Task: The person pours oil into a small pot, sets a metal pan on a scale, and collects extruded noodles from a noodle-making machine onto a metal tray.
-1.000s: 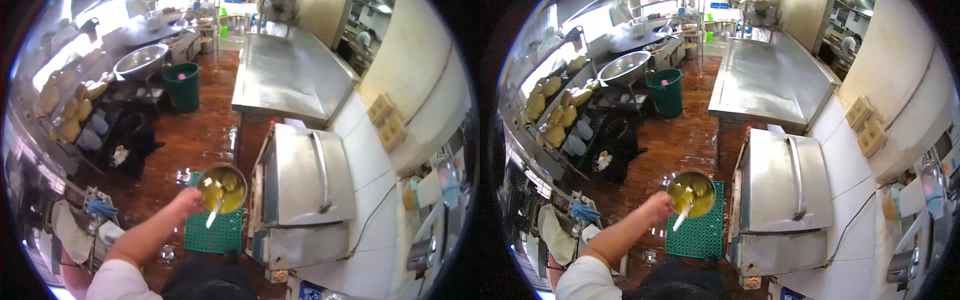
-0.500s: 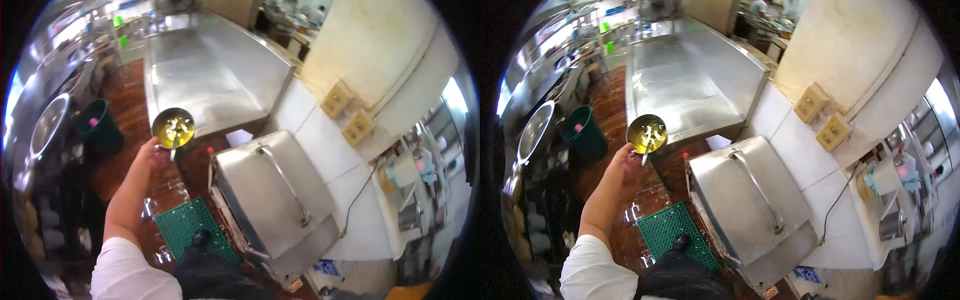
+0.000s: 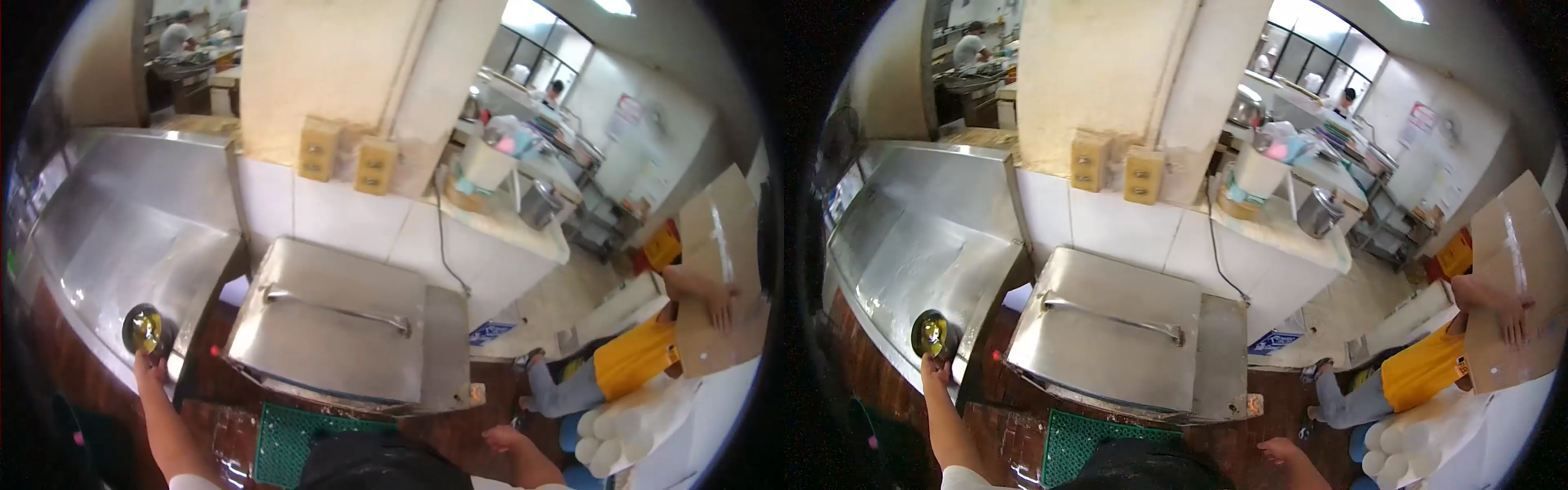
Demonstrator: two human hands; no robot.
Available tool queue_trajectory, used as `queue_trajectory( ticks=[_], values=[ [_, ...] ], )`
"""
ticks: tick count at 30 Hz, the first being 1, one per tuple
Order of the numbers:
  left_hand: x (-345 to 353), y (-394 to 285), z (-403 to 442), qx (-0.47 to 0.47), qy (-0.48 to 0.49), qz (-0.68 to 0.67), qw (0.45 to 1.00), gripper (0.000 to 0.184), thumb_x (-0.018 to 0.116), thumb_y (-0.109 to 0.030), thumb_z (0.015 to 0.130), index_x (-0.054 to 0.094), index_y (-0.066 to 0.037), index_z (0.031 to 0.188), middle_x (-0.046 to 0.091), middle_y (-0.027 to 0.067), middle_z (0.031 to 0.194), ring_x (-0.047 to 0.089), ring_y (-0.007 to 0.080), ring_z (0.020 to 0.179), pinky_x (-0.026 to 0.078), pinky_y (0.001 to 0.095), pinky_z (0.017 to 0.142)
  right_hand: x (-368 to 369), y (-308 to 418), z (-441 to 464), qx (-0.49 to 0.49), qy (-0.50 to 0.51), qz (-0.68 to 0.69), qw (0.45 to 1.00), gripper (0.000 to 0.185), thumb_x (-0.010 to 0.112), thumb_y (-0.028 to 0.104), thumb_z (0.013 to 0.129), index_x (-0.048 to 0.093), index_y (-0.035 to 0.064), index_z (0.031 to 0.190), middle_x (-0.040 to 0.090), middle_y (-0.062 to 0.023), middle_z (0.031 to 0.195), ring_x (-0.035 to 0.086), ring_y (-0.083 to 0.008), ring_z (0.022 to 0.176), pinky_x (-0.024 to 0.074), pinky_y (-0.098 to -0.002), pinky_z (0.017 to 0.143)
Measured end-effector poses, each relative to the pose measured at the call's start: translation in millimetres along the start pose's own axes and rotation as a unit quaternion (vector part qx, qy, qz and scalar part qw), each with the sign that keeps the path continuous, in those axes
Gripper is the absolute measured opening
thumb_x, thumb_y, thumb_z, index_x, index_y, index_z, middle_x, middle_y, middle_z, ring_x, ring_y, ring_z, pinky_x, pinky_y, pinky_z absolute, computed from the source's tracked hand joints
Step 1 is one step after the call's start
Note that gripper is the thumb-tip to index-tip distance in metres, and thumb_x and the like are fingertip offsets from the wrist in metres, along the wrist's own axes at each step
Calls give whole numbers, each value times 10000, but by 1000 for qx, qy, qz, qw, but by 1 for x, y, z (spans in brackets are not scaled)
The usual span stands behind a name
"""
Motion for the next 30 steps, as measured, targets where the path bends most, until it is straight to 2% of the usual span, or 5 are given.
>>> queue_trajectory(
  ticks=[8,13,17,21,30],
  values=[
    [33,-19,-72,-69,-71,-125,987,637,620,-476,804,423,-131,1301,374,66,1389,357,279,1268,344,476,983,15,-13,-13,-11,26,-10,1000,327,669,386,781,608,65,807,536,-34,682,503,-157,585,409,-301,517],
    [42,-50,-149,191,-90,26,977,652,500,-490,885,357,-58,1352,469,103,1206,448,250,1127,365,431,957,7,-31,-4,-32,-40,-9,999,306,665,375,784,612,75,765,549,-37,688,513,-146,596,412,-302,500],
    [130,-28,-249,331,-12,58,942,74,555,-125,850,515,-71,820,492,29,812,479,119,779,391,262,708,-19,-76,27,-40,13,8,999,407,664,417,767,671,67,973,625,-58,802,572,-165,683,467,-308,572],
    [260,36,-376,395,182,140,890,147,498,26,689,409,-89,677,378,-8,687,371,91,636,323,203,600,-60,-76,31,-92,-95,-166,977,411,681,372,768,665,42,1012,648,-64,852,589,-173,722,477,-299,619],
    [454,321,-691,-140,730,300,598,583,573,-131,804,393,-24,1349,425,103,1367,418,206,1242,357,347,994,-254,-140,62,-169,-98,260,946,327,667,251,805,627,48,1058,610,-9,824,535,-108,669,453,-273,592]
  ],
)
Point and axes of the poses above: each hand's wrist, its own z-axis towards the middle knuckle, its own x-axis out of the palm, y = z × x, the point moved 3 cm from there along z, towards the middle knuckle
